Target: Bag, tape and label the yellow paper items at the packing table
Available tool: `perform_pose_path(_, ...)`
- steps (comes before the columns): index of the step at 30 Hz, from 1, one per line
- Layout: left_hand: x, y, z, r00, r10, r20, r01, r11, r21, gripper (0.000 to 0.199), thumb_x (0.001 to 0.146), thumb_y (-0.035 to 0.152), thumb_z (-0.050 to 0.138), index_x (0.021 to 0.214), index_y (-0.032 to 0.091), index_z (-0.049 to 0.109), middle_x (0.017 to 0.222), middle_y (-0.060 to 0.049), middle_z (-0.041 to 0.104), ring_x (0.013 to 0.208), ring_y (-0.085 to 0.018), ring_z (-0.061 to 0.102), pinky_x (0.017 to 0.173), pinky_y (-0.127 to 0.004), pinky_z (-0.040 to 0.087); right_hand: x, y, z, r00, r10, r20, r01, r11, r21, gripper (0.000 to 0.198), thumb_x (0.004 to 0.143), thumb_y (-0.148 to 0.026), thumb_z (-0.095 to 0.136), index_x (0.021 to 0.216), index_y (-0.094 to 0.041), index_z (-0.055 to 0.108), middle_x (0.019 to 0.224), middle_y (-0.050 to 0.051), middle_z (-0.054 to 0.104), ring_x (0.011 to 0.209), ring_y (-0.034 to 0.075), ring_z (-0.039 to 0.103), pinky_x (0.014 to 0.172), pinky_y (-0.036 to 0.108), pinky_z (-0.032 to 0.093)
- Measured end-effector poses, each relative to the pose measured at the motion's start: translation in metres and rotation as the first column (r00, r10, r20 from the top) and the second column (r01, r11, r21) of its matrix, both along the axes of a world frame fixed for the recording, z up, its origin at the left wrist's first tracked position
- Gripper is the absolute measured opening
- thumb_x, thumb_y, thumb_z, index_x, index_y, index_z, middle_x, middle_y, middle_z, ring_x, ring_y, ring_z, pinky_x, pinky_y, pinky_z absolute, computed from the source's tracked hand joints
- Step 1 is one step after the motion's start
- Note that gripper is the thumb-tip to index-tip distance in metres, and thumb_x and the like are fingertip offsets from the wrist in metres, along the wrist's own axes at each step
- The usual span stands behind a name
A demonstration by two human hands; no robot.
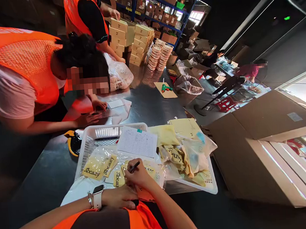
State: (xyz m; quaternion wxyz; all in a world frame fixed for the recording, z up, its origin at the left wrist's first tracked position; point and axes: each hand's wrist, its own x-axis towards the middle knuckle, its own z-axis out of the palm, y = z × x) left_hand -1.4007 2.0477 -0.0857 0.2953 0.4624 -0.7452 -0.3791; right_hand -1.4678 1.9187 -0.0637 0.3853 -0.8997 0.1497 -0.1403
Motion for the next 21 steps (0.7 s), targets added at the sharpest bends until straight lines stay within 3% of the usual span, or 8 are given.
perform_pose_path(2,-0.002,0.001,-0.003,1.0,-0.002,-0.015,0.002,1.0,0.014,0.035,0.096,0.046,0.042,0.074,0.02,0.053,0.08,-0.004,0.066,0.081,-0.022,0.058,0.095,-0.038,0.038,-0.01,-0.007,-0.002,0.999,-0.023,0.028,0.024,1.0,-0.019,0.011,0.07,-0.016,0.057,0.064,-0.021,0.05,0.068,0.0,0.06,0.076,0.019,0.055,0.079,0.036,0.043)
perform_pose_path(6,-0.006,0.002,-0.004,0.999,0.028,-0.037,-0.026,0.998,0.052,0.035,0.092,0.046,0.045,0.068,0.021,0.04,0.074,-0.003,0.061,0.078,-0.022,0.056,0.095,-0.042,0.035,-0.02,-0.012,0.004,0.994,-0.086,0.064,0.088,0.996,-0.021,0.014,0.08,-0.022,0.055,0.066,-0.021,0.052,0.079,0.004,0.065,0.083,0.022,0.059,0.081,0.039,0.044)
perform_pose_path(9,-0.006,0.004,0.001,0.997,0.049,-0.052,-0.045,0.996,0.075,0.029,0.089,0.041,0.048,0.069,0.021,0.041,0.077,-0.005,0.062,0.085,-0.026,0.056,0.097,-0.045,0.033,-0.019,-0.004,0.012,0.999,-0.016,0.047,0.015,1.0,0.016,0.014,0.085,-0.03,0.063,0.074,-0.022,0.062,0.089,0.003,0.069,0.096,0.024,0.062,0.09,0.041,0.043)
perform_pose_path(12,-0.005,0.004,0.007,0.996,0.048,-0.069,-0.042,0.994,0.097,0.028,0.086,0.04,0.049,0.068,0.021,0.041,0.08,-0.007,0.064,0.088,-0.028,0.056,0.099,-0.046,0.034,-0.016,0.002,0.017,0.999,0.033,0.023,-0.034,0.998,0.045,0.011,0.087,-0.031,0.064,0.079,-0.024,0.065,0.087,0.0,0.069,0.095,0.022,0.063,0.101,0.044,0.038)
perform_pose_path(15,-0.002,0.004,0.012,0.995,0.036,-0.088,-0.026,0.993,0.116,0.029,0.087,0.042,0.047,0.068,0.021,0.039,0.076,-0.005,0.062,0.077,-0.023,0.053,0.1,-0.044,0.035,-0.019,-0.006,0.012,0.995,-0.099,0.028,0.096,0.992,0.076,0.014,0.087,-0.033,0.06,0.077,-0.023,0.062,0.085,0.002,0.068,0.09,0.022,0.064,0.101,0.044,0.04)
perform_pose_path(18,-0.001,0.004,0.017,0.995,0.037,-0.095,-0.024,0.991,0.129,0.032,0.089,0.044,0.045,0.067,0.022,0.035,0.07,-0.002,0.054,0.07,-0.019,0.048,0.1,-0.041,0.034,-0.027,-0.021,0.005,0.952,-0.303,0.035,0.296,0.947,0.125,0.021,0.088,-0.04,0.055,0.077,-0.023,0.059,0.089,0.006,0.069,0.09,0.024,0.065,0.086,0.038,0.049)
perform_pose_path(21,0.0,0.005,0.022,0.995,0.034,-0.097,-0.021,0.99,0.137,0.036,0.091,0.048,0.042,0.068,0.022,0.034,0.068,0.0,0.049,0.069,-0.018,0.044,0.101,-0.041,0.033,-0.034,-0.029,0.005,0.915,-0.403,0.017,0.399,0.91,0.115,0.024,0.088,-0.044,0.055,0.077,-0.023,0.061,0.086,0.007,0.069,0.087,0.024,0.064,0.083,0.038,0.048)
